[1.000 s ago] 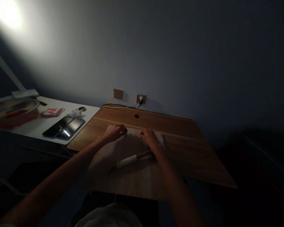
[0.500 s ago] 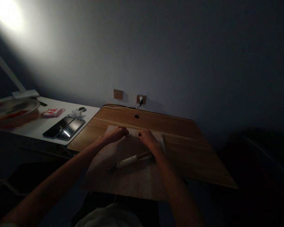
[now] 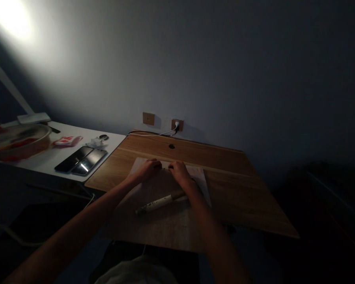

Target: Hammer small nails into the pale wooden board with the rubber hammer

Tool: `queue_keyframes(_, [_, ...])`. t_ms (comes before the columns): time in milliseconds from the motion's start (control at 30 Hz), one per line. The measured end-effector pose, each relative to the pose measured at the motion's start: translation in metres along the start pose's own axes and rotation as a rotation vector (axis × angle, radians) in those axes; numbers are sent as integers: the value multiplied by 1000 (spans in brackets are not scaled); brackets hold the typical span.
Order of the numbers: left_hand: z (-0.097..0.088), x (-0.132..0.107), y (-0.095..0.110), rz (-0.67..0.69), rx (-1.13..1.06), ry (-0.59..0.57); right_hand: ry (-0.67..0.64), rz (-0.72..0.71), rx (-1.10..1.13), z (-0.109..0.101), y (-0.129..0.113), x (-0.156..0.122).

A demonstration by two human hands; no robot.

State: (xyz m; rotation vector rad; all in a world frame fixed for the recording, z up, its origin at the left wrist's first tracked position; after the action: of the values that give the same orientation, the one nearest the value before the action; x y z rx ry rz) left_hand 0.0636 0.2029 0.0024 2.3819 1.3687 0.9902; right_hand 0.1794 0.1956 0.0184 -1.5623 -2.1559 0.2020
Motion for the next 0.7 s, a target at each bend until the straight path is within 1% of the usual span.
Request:
queue_keyframes(133, [7,-1,-2,11,-78,-44,14,-3,1,3,1,1])
queue_keyframes(233, [8,-2,-1,30,-101,-52,9,-46,14,4,-3,1])
queue_keyframes(333, [7,0,-5,3,-77,-12,24,-83,25,-2,-8,1])
queue_keyframes(433, [3,2,-10,-65,-102,52,74,-89,29,-10,-11,3])
queue_keyframes(500, [-2,2,-18,-157,-165,122,94,-89,33,-10,-14,5])
queue_keyframes(567, [-8,-1,-32,-296,-289,210,87,-90,36,-6,-18,6])
queue_keyframes(633, [-11,-8,-49,-467,-501,288,62,-93,39,2,-21,7])
queue_keyframes(700, [-6,-16,-62,-632,-766,327,37,-96,42,8,-24,7])
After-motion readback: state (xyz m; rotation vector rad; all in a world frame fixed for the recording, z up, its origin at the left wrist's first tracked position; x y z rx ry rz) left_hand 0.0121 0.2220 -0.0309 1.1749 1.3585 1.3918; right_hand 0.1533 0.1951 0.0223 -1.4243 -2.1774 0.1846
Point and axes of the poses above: each hand's wrist, its own x-axis towards the middle knuckle, its own z-axis out of the palm, y = z × x, the point moved 10 cm from there along x, towards the middle knuckle, and after that the axes turned 12 degrees about y, right-handed, at the moved point
